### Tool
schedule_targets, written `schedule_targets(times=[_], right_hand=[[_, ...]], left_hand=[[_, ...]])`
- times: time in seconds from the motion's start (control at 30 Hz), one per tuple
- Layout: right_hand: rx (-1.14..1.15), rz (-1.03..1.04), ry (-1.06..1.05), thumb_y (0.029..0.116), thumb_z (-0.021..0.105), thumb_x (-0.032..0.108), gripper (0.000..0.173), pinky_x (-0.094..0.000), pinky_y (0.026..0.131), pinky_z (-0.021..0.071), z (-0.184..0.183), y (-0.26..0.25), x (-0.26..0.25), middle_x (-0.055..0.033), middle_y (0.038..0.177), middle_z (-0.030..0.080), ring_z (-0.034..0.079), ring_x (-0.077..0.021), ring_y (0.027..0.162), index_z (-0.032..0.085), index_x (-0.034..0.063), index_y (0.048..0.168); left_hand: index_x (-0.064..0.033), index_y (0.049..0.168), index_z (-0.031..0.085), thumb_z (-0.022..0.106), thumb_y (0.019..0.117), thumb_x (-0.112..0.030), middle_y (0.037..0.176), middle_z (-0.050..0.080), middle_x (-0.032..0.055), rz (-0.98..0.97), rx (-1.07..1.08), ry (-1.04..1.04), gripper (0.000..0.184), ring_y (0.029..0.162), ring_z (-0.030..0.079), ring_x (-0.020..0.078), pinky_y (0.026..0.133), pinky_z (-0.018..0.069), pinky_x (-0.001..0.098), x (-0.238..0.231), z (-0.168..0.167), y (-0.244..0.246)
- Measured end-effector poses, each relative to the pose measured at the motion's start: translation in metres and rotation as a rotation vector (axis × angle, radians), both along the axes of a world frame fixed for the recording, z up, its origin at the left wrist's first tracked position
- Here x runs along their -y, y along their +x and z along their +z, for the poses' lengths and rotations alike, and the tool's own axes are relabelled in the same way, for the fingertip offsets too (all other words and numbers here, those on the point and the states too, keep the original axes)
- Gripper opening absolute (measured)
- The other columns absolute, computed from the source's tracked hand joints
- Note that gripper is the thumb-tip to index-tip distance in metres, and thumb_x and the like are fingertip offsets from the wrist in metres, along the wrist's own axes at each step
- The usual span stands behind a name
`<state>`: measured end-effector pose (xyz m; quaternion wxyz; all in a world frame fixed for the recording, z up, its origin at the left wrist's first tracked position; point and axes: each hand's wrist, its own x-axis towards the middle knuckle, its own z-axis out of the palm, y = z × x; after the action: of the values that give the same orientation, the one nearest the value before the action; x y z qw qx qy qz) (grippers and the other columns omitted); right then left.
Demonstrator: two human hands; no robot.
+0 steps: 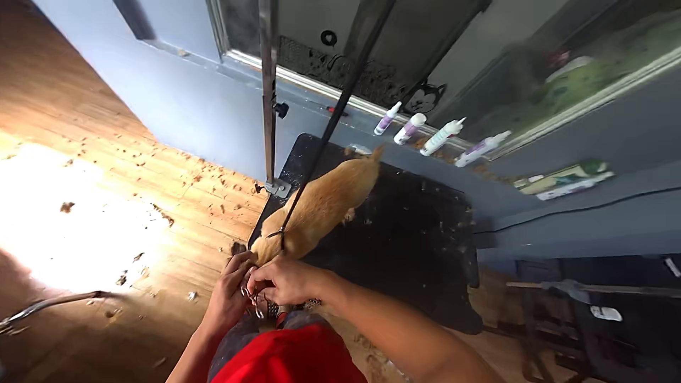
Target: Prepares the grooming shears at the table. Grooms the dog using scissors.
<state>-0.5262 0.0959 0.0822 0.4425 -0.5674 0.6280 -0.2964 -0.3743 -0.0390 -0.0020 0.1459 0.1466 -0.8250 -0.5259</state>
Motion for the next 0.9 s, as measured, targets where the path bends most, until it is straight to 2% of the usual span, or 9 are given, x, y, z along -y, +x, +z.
schedule_targets(times=[0.13, 0.2, 0.37, 0.53, 0.63, 0.7, 0.73, 0.8, 0.9], right_hand=[[-0.057, -0.222, -0.235, 0.0974, 0.07, 0.023, 0.023, -0.0394, 0.075, 0.0563, -0.025, 0.004, -0.004, -0.0073, 0.081, 0.072, 0.069, -0.0164, 0.079, 0.075, 0.0028, 0.09], [-0.169, -0.315, -0.3, 0.098, 0.066, 0.024, 0.024, -0.0381, 0.069, 0.0564, -0.031, 0.012, -0.007, -0.0041, 0.075, 0.067, 0.066, -0.0144, 0.074, 0.071, 0.005, 0.084], [-0.187, -0.189, -0.324, 0.1039, 0.059, 0.019, 0.023, -0.0368, 0.091, 0.0597, -0.016, 0.017, -0.013, -0.0073, 0.104, 0.074, 0.071, -0.0146, 0.097, 0.074, 0.0047, 0.114], [0.087, -0.191, -0.137, 0.0988, 0.067, 0.012, 0.011, -0.0295, 0.076, 0.064, -0.019, -0.014, -0.016, -0.0024, 0.088, 0.076, 0.073, -0.0089, 0.075, 0.072, 0.0044, 0.105], [0.14, -0.368, -0.301, 0.0881, 0.081, 0.013, 0.014, -0.0283, 0.065, 0.0609, -0.034, 0.002, -0.017, -0.003, 0.075, 0.073, 0.068, -0.0086, 0.065, 0.074, 0.0016, 0.088], [-0.006, -0.428, -0.393, 0.0891, 0.08, 0.022, 0.028, -0.0283, 0.056, 0.048, -0.042, 0.016, -0.015, -0.0008, 0.064, 0.06, 0.057, -0.0084, 0.059, 0.064, 0.0059, 0.072], [-0.092, -0.457, -0.381, 0.092, 0.076, 0.026, 0.033, -0.0302, 0.053, 0.0462, -0.043, 0.021, -0.014, -0.0005, 0.061, 0.057, 0.055, -0.0094, 0.057, 0.06, 0.008, 0.07], [-0.185, -0.524, -0.193, 0.0987, 0.067, 0.034, 0.033, -0.0366, 0.06, 0.0542, -0.031, 0.028, -0.012, -0.0014, 0.066, 0.062, 0.062, -0.0118, 0.063, 0.066, 0.0092, 0.078], [0.071, -0.717, 0.185, 0.1074, 0.053, 0.037, 0.04, -0.0377, 0.066, 0.0625, -0.013, 0.031, -0.004, -0.0049, 0.074, 0.072, 0.071, -0.0152, 0.065, 0.072, 0.0046, 0.093]], left_hand=[[-0.0129, 0.097, 0.077, 0.046, 0.1044, -0.034, 0.128, 0.066, -0.0003, 0.01, 0.031, -0.046, 0.038, 0.125, 0.057, 0.0163, 0.108, 0.0464, 0.04, 0.004, 0.0, 0.002], [-0.0122, 0.094, 0.077, 0.047, 0.1018, -0.028, 0.129, 0.066, -0.0005, 0.003, 0.039, -0.078, 0.035, 0.126, 0.056, 0.017, 0.109, 0.0459, 0.0412, 0.003, -0.001, 0.001], [-0.0062, 0.105, 0.076, 0.053, 0.0981, -0.016, 0.132, 0.064, 0.0046, -0.049, 0.029, -0.052, 0.026, 0.127, 0.056, 0.0184, 0.109, 0.046, 0.0422, 0.005, 0.009, 0.001], [-0.008, 0.1, 0.077, 0.052, 0.1053, -0.025, 0.13, 0.064, 0.0038, -0.136, 0.027, -0.049, 0.03, 0.125, 0.057, 0.0176, 0.108, 0.0462, 0.0415, 0.014, 0.014, -0.003], [-0.0089, 0.099, 0.077, 0.053, 0.1056, -0.025, 0.129, 0.064, 0.0022, -0.169, 0.016, -0.041, 0.029, 0.123, 0.057, 0.0159, 0.107, 0.0473, 0.0391, 0.014, 0.016, -0.003], [-0.0078, 0.096, 0.077, 0.055, 0.1042, -0.021, 0.13, 0.065, 0.0017, -0.17, 0.009, -0.049, 0.027, 0.123, 0.057, 0.0161, 0.107, 0.0469, 0.0387, 0.013, 0.013, -0.003], [-0.0063, 0.096, 0.077, 0.055, 0.1026, -0.017, 0.13, 0.065, 0.0027, -0.163, 0.003, -0.057, 0.025, 0.124, 0.057, 0.0167, 0.107, 0.047, 0.0389, 0.013, 0.011, -0.002], [-0.0033, 0.096, 0.077, 0.055, 0.1, -0.011, 0.13, 0.065, 0.0056, -0.137, -0.018, -0.059, 0.024, 0.124, 0.058, 0.0174, 0.108, 0.0476, 0.0384, 0.013, 0.008, 0.0], [-0.0045, 0.093, 0.077, 0.059, 0.1023, -0.019, 0.128, 0.065, 0.0061, -0.108, -0.032, -0.052, 0.025, 0.12, 0.06, 0.0152, 0.105, 0.0504, 0.0366, 0.012, 0.007, 0.001]])
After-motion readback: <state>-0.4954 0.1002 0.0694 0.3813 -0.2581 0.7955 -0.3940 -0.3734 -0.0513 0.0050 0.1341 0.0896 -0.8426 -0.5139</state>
